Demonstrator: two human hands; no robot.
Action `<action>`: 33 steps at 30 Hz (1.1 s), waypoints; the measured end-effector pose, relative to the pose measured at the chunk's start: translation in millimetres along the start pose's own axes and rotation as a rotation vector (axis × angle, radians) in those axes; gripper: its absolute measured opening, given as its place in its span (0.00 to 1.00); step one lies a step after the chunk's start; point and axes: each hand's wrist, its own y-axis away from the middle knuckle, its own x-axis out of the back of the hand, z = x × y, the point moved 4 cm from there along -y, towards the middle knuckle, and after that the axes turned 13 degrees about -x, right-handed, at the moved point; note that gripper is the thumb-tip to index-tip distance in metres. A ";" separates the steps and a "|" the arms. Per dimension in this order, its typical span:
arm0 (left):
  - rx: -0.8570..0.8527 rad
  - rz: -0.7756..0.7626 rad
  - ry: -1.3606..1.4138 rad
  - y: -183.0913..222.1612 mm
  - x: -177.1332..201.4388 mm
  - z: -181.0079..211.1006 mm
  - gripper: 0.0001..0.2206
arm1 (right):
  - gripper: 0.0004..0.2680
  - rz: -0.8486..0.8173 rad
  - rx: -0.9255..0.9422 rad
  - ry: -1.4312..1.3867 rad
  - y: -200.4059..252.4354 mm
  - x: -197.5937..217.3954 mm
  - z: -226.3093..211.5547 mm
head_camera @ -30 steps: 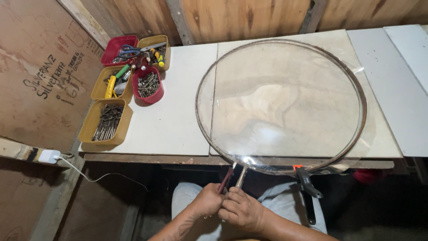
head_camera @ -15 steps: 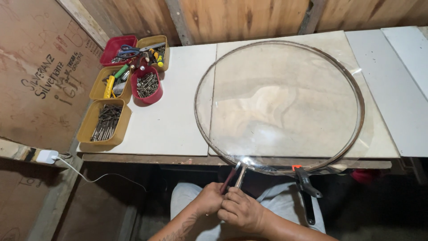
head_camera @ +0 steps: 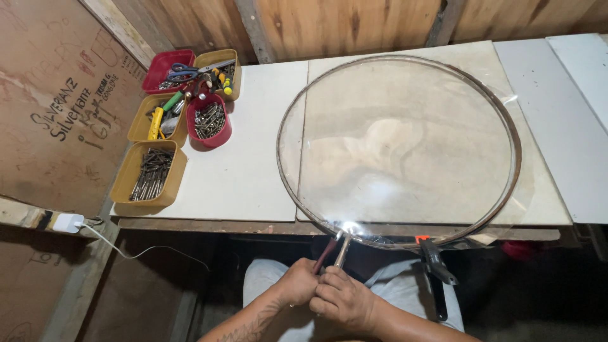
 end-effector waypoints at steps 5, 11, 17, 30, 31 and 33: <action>0.031 0.022 0.000 -6.2 -5.4 -15.4 0.03 | 0.09 -0.018 0.030 0.017 8.7 -6.6 3.0; -0.027 0.069 0.138 -1.3 5.1 -19.1 0.08 | 0.08 0.010 0.039 0.012 6.3 -2.3 -2.7; -0.003 0.082 0.055 4.2 16.9 -7.8 0.06 | 0.07 0.002 0.045 0.011 5.5 -2.2 -1.4; 0.034 0.168 0.163 -2.6 11.3 -30.4 0.05 | 0.08 -0.004 0.056 0.038 5.5 -4.1 -1.0; 0.031 0.167 0.163 1.1 13.0 -23.5 0.05 | 0.08 -0.004 0.057 0.040 8.7 -5.8 -0.2; 0.035 0.198 0.168 9.4 17.2 -10.4 0.04 | 0.07 -0.041 0.051 0.044 15.0 -10.4 2.3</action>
